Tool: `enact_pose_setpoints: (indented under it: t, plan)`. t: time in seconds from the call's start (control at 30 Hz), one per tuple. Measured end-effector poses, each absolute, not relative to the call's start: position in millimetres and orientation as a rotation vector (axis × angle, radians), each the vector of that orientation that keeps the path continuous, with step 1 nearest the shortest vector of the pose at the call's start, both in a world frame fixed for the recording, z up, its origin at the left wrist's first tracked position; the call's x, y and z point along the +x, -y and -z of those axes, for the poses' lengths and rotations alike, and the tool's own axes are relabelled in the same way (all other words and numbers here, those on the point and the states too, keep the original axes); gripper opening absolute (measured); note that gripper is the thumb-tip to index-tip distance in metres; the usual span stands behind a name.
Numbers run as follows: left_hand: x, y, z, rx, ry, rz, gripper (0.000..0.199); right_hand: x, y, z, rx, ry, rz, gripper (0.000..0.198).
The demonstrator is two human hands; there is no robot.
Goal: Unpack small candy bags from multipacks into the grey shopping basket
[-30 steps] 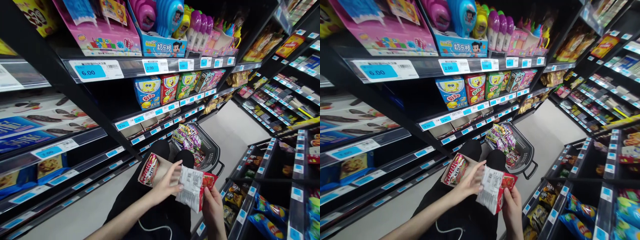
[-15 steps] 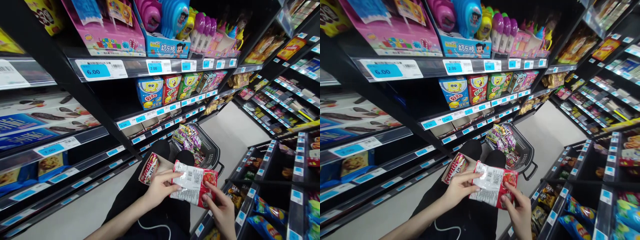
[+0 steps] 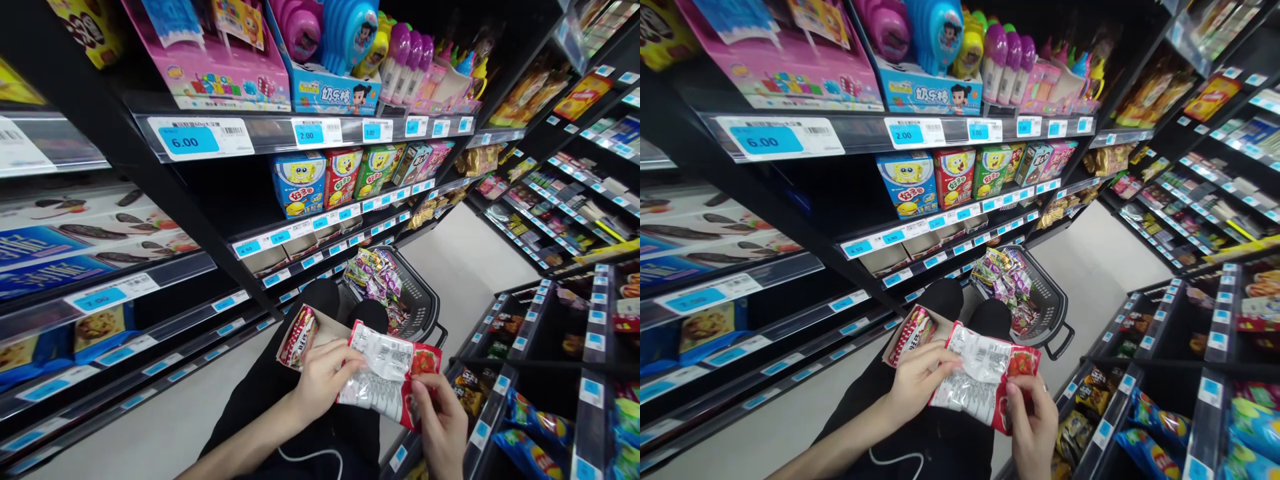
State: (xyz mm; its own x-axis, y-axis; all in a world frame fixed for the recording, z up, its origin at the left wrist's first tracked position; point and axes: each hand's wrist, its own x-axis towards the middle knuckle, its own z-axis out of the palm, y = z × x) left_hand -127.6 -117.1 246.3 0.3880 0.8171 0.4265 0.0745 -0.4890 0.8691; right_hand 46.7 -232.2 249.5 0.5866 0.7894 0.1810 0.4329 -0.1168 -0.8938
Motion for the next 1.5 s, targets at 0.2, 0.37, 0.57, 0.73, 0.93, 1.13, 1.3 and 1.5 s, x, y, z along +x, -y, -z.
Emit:
enact_pose_setpoints:
  t: [0.2,0.37,0.57,0.73,0.93,1.13,1.3,1.5]
  plan:
    - [-125,116,-255,1.656,-0.823,-0.988,0.017,35,227,-254,-1.682,0.702,-0.566,0.028]
    - [-120,115,-254,1.024,-0.745,-0.818,0.02,48,224,-255,-1.654,0.788,-0.568,0.022]
    - [-123,111,-251,0.8,-0.62,-0.694,0.025,57,231,-253,-1.59,0.882,-0.502,0.012]
    - [-130,110,-254,0.998,-0.718,-0.57,0.015,61,238,-249,-1.559,0.902,-0.633,0.012]
    - [-142,106,-264,1.142,-0.62,-0.489,0.016,68,237,-264,-1.65,1.066,-0.933,0.018]
    - [-137,113,-257,0.98,-0.713,-0.63,0.013,60,234,-273,-1.715,0.975,-0.938,0.015]
    - [-137,117,-257,0.726,-0.678,-0.521,0.006,57,241,-281,-1.524,0.78,-0.987,0.025]
    - [-147,110,-260,0.885,-0.541,-0.473,0.032,49,250,-285,-1.386,0.564,-1.144,0.06]
